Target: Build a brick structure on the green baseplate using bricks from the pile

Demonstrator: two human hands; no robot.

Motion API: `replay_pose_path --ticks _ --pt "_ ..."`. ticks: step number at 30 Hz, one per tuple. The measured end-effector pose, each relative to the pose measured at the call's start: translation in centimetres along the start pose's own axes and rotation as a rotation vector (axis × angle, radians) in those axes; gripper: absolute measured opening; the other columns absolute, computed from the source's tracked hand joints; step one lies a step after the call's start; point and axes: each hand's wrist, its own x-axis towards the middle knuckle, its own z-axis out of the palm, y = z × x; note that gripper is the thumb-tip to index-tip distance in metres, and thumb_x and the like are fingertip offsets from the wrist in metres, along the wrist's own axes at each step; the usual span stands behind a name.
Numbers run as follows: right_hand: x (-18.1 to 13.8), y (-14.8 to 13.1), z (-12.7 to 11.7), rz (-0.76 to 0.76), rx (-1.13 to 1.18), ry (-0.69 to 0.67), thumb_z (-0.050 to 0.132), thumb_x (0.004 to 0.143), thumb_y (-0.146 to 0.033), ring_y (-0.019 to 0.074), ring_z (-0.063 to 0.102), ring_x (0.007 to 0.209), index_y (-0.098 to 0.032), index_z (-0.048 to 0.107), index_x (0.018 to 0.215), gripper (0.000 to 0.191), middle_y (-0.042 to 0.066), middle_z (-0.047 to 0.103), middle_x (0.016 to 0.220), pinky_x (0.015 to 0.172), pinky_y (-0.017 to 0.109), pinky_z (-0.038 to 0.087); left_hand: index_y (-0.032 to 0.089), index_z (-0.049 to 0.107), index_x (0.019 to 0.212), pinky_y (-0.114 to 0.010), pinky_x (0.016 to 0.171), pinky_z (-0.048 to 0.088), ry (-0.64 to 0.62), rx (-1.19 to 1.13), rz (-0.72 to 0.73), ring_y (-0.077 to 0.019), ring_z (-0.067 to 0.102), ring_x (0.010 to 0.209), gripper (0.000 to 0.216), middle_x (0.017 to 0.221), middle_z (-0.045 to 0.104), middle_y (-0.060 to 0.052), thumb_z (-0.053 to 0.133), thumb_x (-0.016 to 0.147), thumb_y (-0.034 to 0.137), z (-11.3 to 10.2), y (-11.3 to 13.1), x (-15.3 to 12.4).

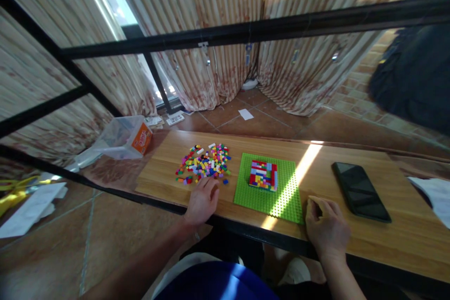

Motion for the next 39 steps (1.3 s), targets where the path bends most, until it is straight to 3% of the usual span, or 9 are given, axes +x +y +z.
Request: replay_pose_path --ticks 8,14,19,25,31,39 --pt "-0.1 0.2 0.0 0.008 0.014 0.001 0.050 0.084 -0.035 0.0269 0.063 0.076 -0.018 0.071 0.090 0.027 0.012 0.069 0.090 0.064 0.037 0.046 0.019 0.058 0.106 -0.038 0.088 0.050 0.124 0.058 -0.159 -0.0226 0.059 0.097 0.021 0.103 0.062 -0.006 0.060 0.085 0.016 -0.9 -2.5 0.2" --pt "-0.1 0.1 0.0 0.011 -0.006 -0.009 0.050 0.086 -0.035 0.0258 0.063 0.077 -0.019 0.071 0.092 0.027 0.011 0.069 0.092 0.065 0.036 0.045 0.019 0.060 0.097 -0.039 0.089 0.049 0.053 0.126 -0.106 -0.0232 0.059 0.098 0.010 0.104 0.063 -0.007 0.059 0.087 0.017 -0.4 -2.7 0.8" --pt "0.0 -0.1 0.0 0.006 -0.008 0.002 0.050 0.086 -0.035 0.0241 0.062 0.075 -0.019 0.071 0.089 0.027 0.011 0.069 0.091 0.066 0.035 0.045 0.019 0.059 0.099 -0.038 0.087 0.049 0.068 0.110 -0.104 -0.0242 0.058 0.098 0.011 0.101 0.064 -0.007 0.056 0.089 0.015 -0.4 -2.4 0.9" --pt "0.0 -0.4 -0.1 0.007 0.026 0.010 0.051 0.087 -0.034 0.0223 0.062 0.074 -0.018 0.071 0.090 0.026 0.009 0.069 0.089 0.068 0.034 0.046 0.020 0.056 0.102 -0.036 0.085 0.048 0.040 -0.024 -0.011 -0.0217 0.059 0.094 0.014 0.097 0.064 -0.005 0.052 0.091 0.013 -0.5 0.1 2.0" --pt "0.1 -0.5 0.0 0.011 0.039 0.012 0.050 0.086 -0.034 0.0231 0.062 0.077 -0.018 0.070 0.089 0.026 0.010 0.069 0.088 0.067 0.034 0.046 0.020 0.053 0.104 -0.033 0.084 0.049 -0.022 -0.167 0.106 -0.0199 0.060 0.094 0.012 0.098 0.063 -0.005 0.048 0.093 0.018 1.0 3.5 3.7" --pt "0.1 -0.7 -0.1 0.010 0.061 0.008 0.050 0.087 -0.031 0.0223 0.062 0.079 -0.018 0.070 0.089 0.024 0.009 0.068 0.088 0.069 0.034 0.047 0.019 0.056 0.106 -0.035 0.089 0.048 -0.062 -0.212 0.230 -0.0209 0.060 0.099 0.015 0.104 0.064 -0.006 0.050 0.093 0.018 2.7 5.8 6.0"
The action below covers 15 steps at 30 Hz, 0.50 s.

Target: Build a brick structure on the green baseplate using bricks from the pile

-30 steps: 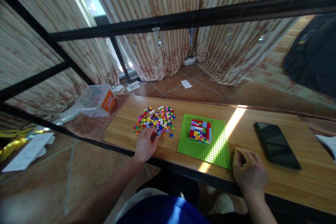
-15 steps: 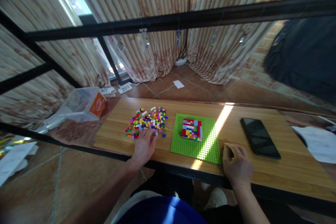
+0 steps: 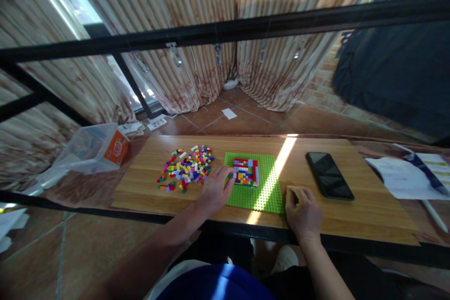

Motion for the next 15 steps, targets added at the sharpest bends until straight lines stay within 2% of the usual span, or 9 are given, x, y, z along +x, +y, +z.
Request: replay_pose_path --ticks 9,15 --pt "0.0 0.0 0.2 0.021 -0.001 -0.016 0.050 0.089 -0.032 0.0222 0.064 0.081 -0.018 0.071 0.091 0.025 0.009 0.070 0.091 0.070 0.033 0.047 0.019 0.061 0.107 -0.039 0.092 0.045 -0.092 0.089 0.084 -0.0219 0.061 0.097 0.017 0.103 0.069 -0.004 0.055 0.091 0.018 2.3 1.3 4.9" --pt "0.0 0.0 0.1 0.007 0.000 -0.018 0.050 0.090 -0.030 0.0213 0.064 0.081 -0.018 0.070 0.091 0.024 0.009 0.070 0.091 0.070 0.032 0.047 0.018 0.064 0.096 -0.039 0.088 0.042 -0.114 0.197 0.134 -0.0221 0.060 0.093 0.009 0.093 0.070 -0.004 0.058 0.090 0.023 3.1 0.8 5.8"
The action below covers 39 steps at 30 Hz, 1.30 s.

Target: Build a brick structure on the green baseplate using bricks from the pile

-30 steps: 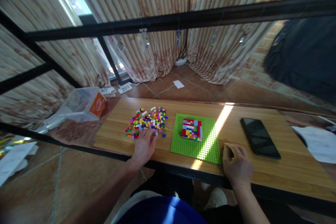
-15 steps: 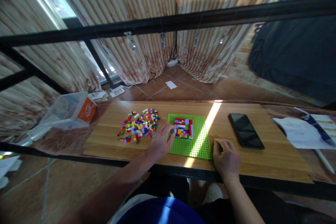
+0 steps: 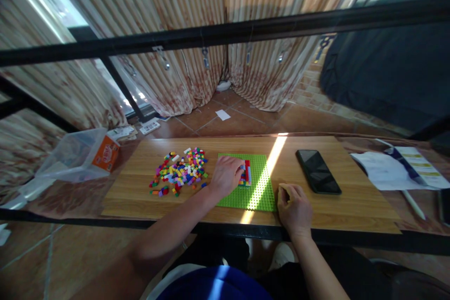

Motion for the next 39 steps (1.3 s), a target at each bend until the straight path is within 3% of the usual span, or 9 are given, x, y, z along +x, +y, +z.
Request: replay_pose_path --ticks 13,21,29,39 --pt "0.0 0.1 0.2 0.011 0.000 0.017 0.051 0.089 -0.030 0.0214 0.065 0.081 -0.017 0.071 0.090 0.024 0.009 0.071 0.091 0.069 0.031 0.048 0.020 0.067 0.090 -0.040 0.091 0.037 0.006 0.075 0.082 -0.0212 0.057 0.095 0.015 0.094 0.069 -0.002 0.053 0.094 0.023 0.8 -0.1 -0.4" --pt "-0.1 0.1 0.2 0.020 -0.006 0.010 0.051 0.089 -0.032 0.0210 0.065 0.078 -0.018 0.071 0.091 0.025 0.009 0.070 0.092 0.068 0.031 0.047 0.020 0.066 0.087 -0.042 0.091 0.037 0.086 0.079 -0.015 -0.0220 0.054 0.095 0.018 0.096 0.068 -0.003 0.052 0.095 0.027 1.0 0.3 -1.0" --pt "0.0 0.0 0.1 0.004 -0.001 0.020 0.051 0.089 -0.031 0.0217 0.064 0.081 -0.018 0.071 0.091 0.023 0.008 0.070 0.091 0.068 0.032 0.047 0.021 0.063 0.111 -0.043 0.095 0.038 0.182 0.046 -0.071 -0.0233 0.053 0.105 0.020 0.110 0.063 -0.005 0.051 0.094 0.023 1.1 0.3 -3.4" --pt "-0.1 0.3 0.2 -0.018 -0.016 0.032 0.052 0.089 -0.031 0.0213 0.065 0.080 -0.017 0.071 0.091 0.024 0.009 0.070 0.091 0.069 0.032 0.048 0.022 0.057 0.125 -0.052 0.100 0.036 0.095 0.128 -0.035 -0.0281 0.049 0.114 0.032 0.125 0.056 -0.010 0.052 0.094 0.032 1.0 1.1 -3.7"
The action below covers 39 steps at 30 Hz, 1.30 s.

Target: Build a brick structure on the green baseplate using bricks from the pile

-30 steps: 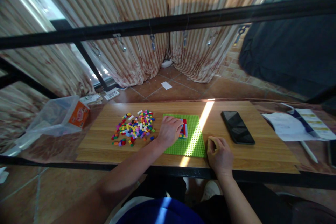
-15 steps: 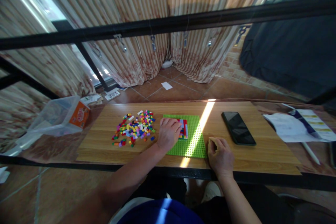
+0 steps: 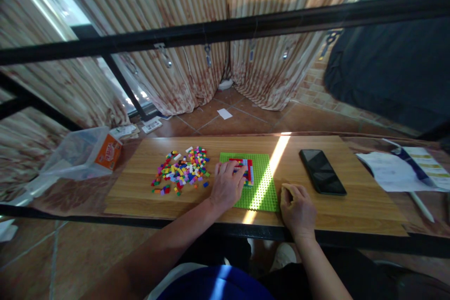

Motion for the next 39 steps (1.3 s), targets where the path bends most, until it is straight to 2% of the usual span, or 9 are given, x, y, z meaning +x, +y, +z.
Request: replay_pose_path --ticks 6,16,21,24,26,28,33,39 --pt "0.0 -0.1 -0.1 0.017 -0.002 -0.008 0.051 0.089 -0.032 0.0217 0.065 0.080 -0.018 0.071 0.090 0.025 0.009 0.070 0.091 0.068 0.032 0.048 0.022 0.055 0.127 -0.057 0.102 0.034 -0.038 0.066 0.005 -0.0290 0.047 0.116 0.034 0.128 0.053 -0.010 0.051 0.095 0.032 0.0 0.2 0.0" --pt "0.0 -0.1 -0.3 0.041 0.010 -0.030 0.050 0.088 -0.033 0.0221 0.063 0.081 -0.018 0.071 0.090 0.026 0.009 0.069 0.091 0.069 0.033 0.046 0.020 0.058 0.120 -0.061 0.105 0.031 -0.098 0.066 0.027 -0.0291 0.047 0.113 0.029 0.125 0.054 -0.012 0.049 0.092 0.021 -0.1 0.1 0.6" --pt "0.1 -0.1 -0.3 0.017 -0.005 -0.029 0.048 0.087 -0.034 0.0216 0.061 0.077 -0.018 0.071 0.089 0.028 0.010 0.068 0.089 0.068 0.033 0.044 0.018 0.062 0.108 -0.061 0.105 0.031 -0.096 0.066 0.003 -0.0297 0.048 0.113 0.020 0.121 0.055 -0.013 0.049 0.092 0.020 -0.5 0.8 0.9" --pt "0.1 0.1 -0.2 0.008 -0.006 -0.024 0.047 0.087 -0.034 0.0215 0.061 0.076 -0.018 0.070 0.088 0.028 0.009 0.068 0.089 0.069 0.033 0.044 0.018 0.059 0.117 -0.060 0.103 0.034 -0.054 0.029 -0.023 -0.0300 0.048 0.113 0.027 0.124 0.054 -0.012 0.050 0.092 0.024 -1.3 1.0 0.5" --pt "0.1 0.2 -0.2 0.009 -0.012 -0.029 0.048 0.087 -0.033 0.0216 0.062 0.076 -0.018 0.070 0.089 0.027 0.009 0.069 0.089 0.068 0.033 0.044 0.021 0.053 0.128 -0.056 0.101 0.036 -0.017 -0.019 -0.047 -0.0291 0.049 0.115 0.035 0.128 0.054 -0.011 0.049 0.093 0.025 -2.0 0.8 -0.5" --pt "0.1 0.2 -0.2 0.010 -0.015 -0.035 0.049 0.086 -0.033 0.0214 0.062 0.075 -0.017 0.070 0.089 0.026 0.009 0.069 0.089 0.067 0.033 0.044 0.022 0.052 0.130 -0.052 0.101 0.038 0.011 -0.075 -0.077 -0.0276 0.049 0.115 0.036 0.129 0.055 -0.010 0.048 0.094 0.026 -2.8 0.1 -2.2" --pt "0.0 0.3 -0.2 0.012 -0.015 -0.024 0.049 0.085 -0.033 0.0217 0.062 0.072 -0.017 0.070 0.089 0.027 0.010 0.069 0.089 0.067 0.033 0.045 0.020 0.058 0.121 -0.044 0.103 0.041 0.049 -0.153 -0.187 -0.0243 0.052 0.114 0.031 0.122 0.060 -0.008 0.053 0.090 0.018 -4.7 -2.9 -7.5" --pt "-0.1 0.8 -0.2 0.024 -0.044 -0.031 0.049 0.083 -0.037 0.0252 0.062 0.074 -0.019 0.071 0.091 0.029 0.011 0.069 0.092 0.062 0.035 0.043 0.020 0.062 0.108 -0.040 0.095 0.047 0.155 -0.079 -0.364 -0.0233 0.057 0.106 0.024 0.110 0.064 -0.007 0.052 0.087 0.013 -6.7 -7.0 -12.4"
